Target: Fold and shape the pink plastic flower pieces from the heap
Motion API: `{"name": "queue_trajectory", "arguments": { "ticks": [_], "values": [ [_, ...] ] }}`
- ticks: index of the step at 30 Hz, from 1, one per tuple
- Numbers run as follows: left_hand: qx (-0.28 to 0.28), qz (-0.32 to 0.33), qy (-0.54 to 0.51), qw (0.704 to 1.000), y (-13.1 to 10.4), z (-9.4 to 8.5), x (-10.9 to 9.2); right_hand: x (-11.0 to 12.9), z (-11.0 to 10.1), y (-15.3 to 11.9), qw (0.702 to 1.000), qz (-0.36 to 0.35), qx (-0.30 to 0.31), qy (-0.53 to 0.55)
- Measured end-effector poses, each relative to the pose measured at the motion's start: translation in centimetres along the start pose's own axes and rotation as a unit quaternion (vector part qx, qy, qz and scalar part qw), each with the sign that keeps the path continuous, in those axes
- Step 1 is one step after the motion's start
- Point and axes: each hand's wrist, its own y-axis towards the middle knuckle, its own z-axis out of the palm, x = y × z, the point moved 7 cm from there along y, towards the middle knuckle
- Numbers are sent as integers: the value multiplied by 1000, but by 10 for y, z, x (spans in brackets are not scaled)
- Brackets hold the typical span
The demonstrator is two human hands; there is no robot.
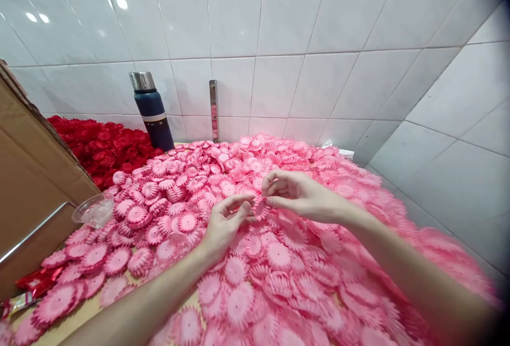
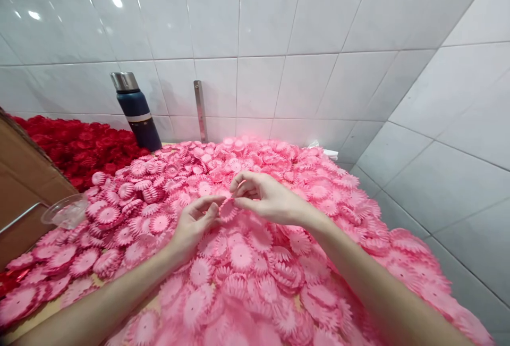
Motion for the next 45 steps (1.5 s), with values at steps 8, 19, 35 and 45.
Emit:
{"name": "queue_trajectory", "arguments": {
  "ticks": [8, 19, 35, 45],
  "values": [
    [26, -8, 14, 1000, -1, 2, 1, 3, 2, 3, 993, -31, -69, -94],
    [-7, 7, 2, 1000, 0, -4, -1, 4, 2, 1, 999, 23, -42, -20],
    [-52, -35, -44, 997, 1, -9, 7, 1, 14, -1, 999, 19, 31, 22],
    [-59, -17, 21, 998, 1, -10, -1, -3, 11, 1, 1000, 17, 17, 10]
  ]
}}
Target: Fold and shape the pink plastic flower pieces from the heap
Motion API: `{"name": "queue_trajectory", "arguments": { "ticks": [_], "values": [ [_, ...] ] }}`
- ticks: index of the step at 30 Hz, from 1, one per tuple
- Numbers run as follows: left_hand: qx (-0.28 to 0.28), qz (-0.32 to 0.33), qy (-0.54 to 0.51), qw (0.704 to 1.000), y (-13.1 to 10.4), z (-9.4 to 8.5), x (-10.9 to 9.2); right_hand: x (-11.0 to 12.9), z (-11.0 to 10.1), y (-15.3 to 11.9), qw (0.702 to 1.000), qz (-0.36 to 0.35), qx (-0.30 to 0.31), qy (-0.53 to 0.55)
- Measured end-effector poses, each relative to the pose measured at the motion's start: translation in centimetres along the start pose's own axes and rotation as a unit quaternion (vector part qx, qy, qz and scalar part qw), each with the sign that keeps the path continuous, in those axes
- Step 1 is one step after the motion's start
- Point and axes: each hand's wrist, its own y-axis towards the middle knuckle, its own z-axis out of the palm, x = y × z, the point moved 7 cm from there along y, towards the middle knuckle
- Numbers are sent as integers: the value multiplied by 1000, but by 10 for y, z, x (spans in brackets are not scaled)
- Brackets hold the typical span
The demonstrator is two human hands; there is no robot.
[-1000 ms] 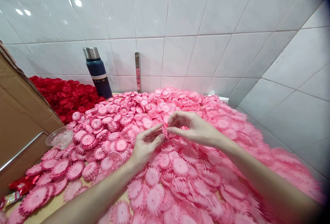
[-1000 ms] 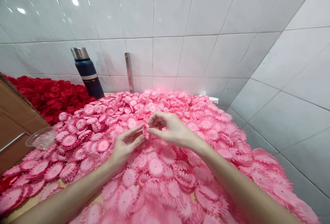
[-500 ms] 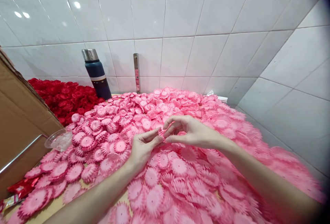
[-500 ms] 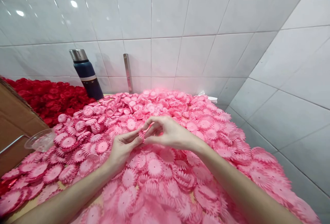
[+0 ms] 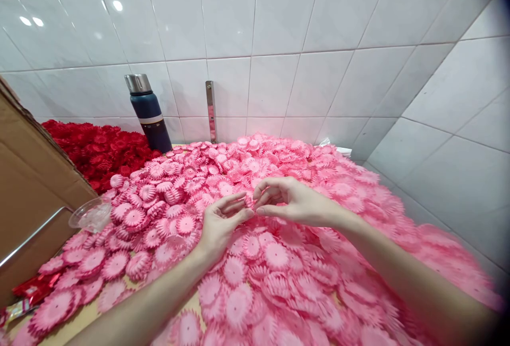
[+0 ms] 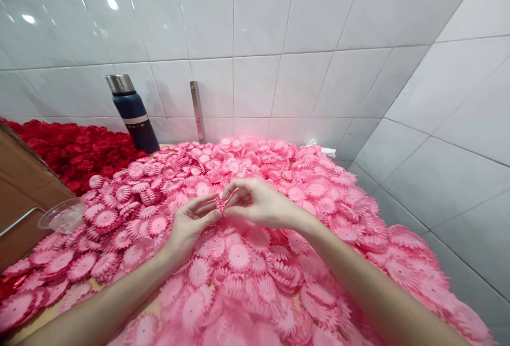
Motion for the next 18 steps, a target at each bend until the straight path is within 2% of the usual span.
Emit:
{"name": "queue_trajectory", "arguments": {
  "ticks": [4, 9, 13, 18],
  "values": [
    [18, 29, 13, 999, -2, 3, -5, -1, -2, -1, 1000, 22, -6, -13],
    [24, 44, -8, 999, -3, 6, -5, -1, -1, 1, 999, 14, -31, -2],
    [3, 57, -3, 998, -1, 2, -5, -2, -4, 1, 998, 8, -59, -7],
    [-15, 47, 66, 997, 0, -2, -6, 2, -3, 1, 998, -19, -47, -32]
  ]
}}
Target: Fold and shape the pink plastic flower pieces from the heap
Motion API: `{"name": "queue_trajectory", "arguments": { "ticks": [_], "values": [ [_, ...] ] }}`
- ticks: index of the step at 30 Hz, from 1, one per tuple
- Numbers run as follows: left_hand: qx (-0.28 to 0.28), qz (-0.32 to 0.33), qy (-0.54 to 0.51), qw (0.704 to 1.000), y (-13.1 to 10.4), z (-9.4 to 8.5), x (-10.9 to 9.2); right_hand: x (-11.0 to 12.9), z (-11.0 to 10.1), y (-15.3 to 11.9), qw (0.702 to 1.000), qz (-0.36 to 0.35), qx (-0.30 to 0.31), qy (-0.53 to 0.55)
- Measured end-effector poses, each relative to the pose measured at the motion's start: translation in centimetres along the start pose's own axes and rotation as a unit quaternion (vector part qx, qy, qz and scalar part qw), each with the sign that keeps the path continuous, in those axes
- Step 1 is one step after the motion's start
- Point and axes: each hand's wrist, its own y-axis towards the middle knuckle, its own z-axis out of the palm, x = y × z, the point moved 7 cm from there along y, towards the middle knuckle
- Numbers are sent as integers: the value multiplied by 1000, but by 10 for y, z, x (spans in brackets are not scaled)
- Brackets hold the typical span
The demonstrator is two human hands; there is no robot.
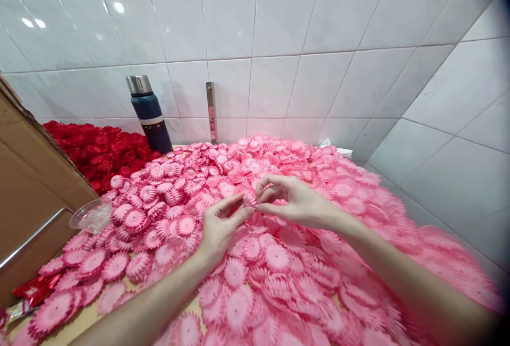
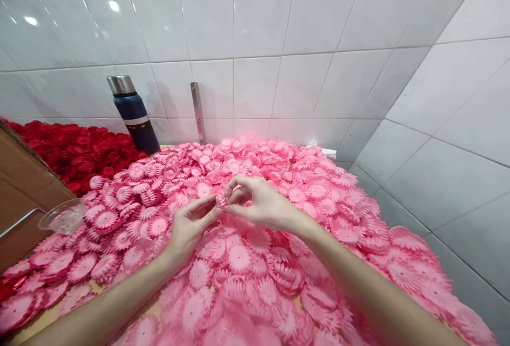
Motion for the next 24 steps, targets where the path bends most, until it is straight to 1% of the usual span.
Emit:
{"name": "queue_trajectory", "arguments": {
  "ticks": [4, 7, 12, 19, 24],
  "values": [
    [2, -25, -23, 999, -1, 1, 2, 5, 4, -1, 998, -37, 14, -50],
    [8, -27, -39, 999, -3, 4, 1, 7, 5, -2, 997, -49, 21, -51],
    [-5, -36, -43, 998, -4, 4, 2, 3, 2, -2, 999, -16, 31, 2],
    [26, -8, -45, 999, -2, 6, 2, -3, -2, 1, 998, 30, 7, 56],
    [39, 7, -44, 998, -2, 7, 2, -8, 0, 3, 996, 29, 7, 82]
  ]
}}
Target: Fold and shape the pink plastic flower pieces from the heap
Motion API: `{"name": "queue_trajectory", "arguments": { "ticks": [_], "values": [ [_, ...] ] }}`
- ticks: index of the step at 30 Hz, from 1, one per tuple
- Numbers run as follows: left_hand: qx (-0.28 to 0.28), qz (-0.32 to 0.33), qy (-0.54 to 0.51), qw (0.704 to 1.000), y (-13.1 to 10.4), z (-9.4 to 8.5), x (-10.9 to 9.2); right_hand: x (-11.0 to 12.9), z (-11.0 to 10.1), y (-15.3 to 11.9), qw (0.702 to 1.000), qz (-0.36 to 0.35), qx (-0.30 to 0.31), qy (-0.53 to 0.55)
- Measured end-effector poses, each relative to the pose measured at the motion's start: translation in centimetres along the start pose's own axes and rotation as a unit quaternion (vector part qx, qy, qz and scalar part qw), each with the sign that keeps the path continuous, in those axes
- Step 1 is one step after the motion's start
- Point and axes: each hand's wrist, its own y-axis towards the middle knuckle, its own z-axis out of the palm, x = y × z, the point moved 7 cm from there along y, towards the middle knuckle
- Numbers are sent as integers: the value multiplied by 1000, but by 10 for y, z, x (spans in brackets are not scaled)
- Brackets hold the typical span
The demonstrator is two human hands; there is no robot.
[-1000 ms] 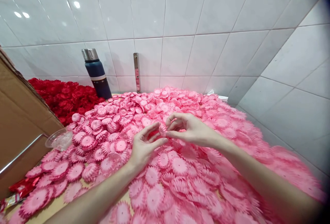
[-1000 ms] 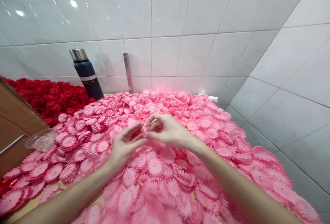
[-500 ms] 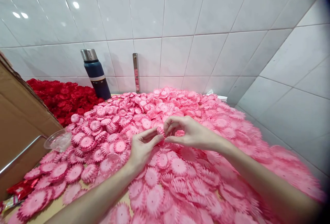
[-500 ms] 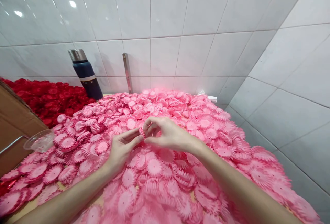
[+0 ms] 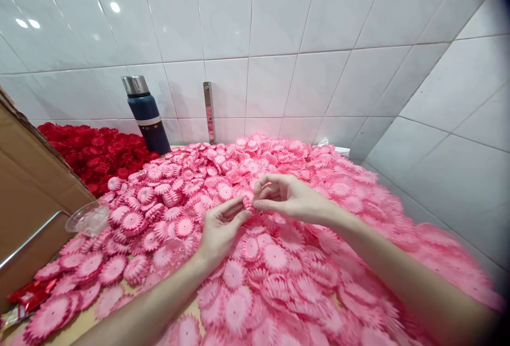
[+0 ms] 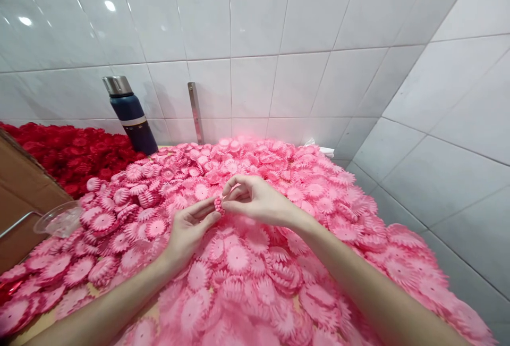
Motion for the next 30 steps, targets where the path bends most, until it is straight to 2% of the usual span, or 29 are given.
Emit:
{"name": "queue_trajectory", "arguments": {
  "ticks": [10, 14, 19, 23, 30],
  "values": [
    [19, 16, 1, 1000, -1, 2, -1, -4, -3, 0, 1000, 6, -13, 15],
    [7, 25, 13, 1000, -2, 1, -4, -3, -7, 0, 999, 5, -27, 21],
    [67, 25, 33, 997, -4, 10, -5, -3, -5, 1, 999, 7, -12, 30],
    [43, 32, 34, 998, -3, 6, -5, -2, -4, 0, 1000, 7, -15, 12],
    [52, 37, 31, 997, -1, 8, -4, 2, -7, -2, 1000, 3, -28, -2]
  ]
}}
